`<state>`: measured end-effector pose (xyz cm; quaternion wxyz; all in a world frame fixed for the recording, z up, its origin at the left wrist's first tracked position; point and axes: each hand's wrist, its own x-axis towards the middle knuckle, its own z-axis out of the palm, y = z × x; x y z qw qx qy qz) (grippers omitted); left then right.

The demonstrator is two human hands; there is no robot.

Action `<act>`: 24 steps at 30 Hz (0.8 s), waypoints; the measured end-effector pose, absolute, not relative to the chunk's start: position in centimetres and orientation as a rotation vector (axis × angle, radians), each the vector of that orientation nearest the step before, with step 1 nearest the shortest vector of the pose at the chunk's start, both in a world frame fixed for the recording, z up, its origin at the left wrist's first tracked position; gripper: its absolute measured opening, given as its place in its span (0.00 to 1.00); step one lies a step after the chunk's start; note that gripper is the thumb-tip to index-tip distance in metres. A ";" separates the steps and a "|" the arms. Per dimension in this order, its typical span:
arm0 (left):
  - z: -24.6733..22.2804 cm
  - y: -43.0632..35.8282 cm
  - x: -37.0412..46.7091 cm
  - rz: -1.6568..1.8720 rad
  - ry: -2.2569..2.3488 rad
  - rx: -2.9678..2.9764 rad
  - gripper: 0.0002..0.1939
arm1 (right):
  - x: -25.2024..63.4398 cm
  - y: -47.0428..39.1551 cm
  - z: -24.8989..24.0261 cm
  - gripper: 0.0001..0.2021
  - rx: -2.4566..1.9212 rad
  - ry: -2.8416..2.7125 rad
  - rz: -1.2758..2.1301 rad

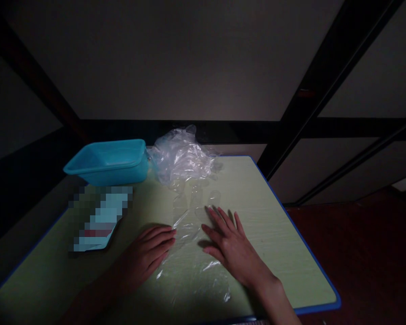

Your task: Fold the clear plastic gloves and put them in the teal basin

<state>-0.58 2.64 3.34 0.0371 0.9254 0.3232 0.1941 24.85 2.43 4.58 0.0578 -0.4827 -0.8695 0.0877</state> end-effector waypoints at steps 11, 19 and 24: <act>2.5 -0.8 -0.7 0.592 1.158 2.894 0.13 | 25.3 2.0 4.5 0.21 -1.442 -2.666 0.277; 2.6 2.3 -1.9 0.557 1.351 2.926 0.15 | 23.3 1.4 5.0 0.25 -1.200 -2.739 0.319; 1.4 5.0 -2.6 0.425 1.490 2.897 0.17 | 22.5 1.0 3.8 0.28 -1.125 -2.740 0.343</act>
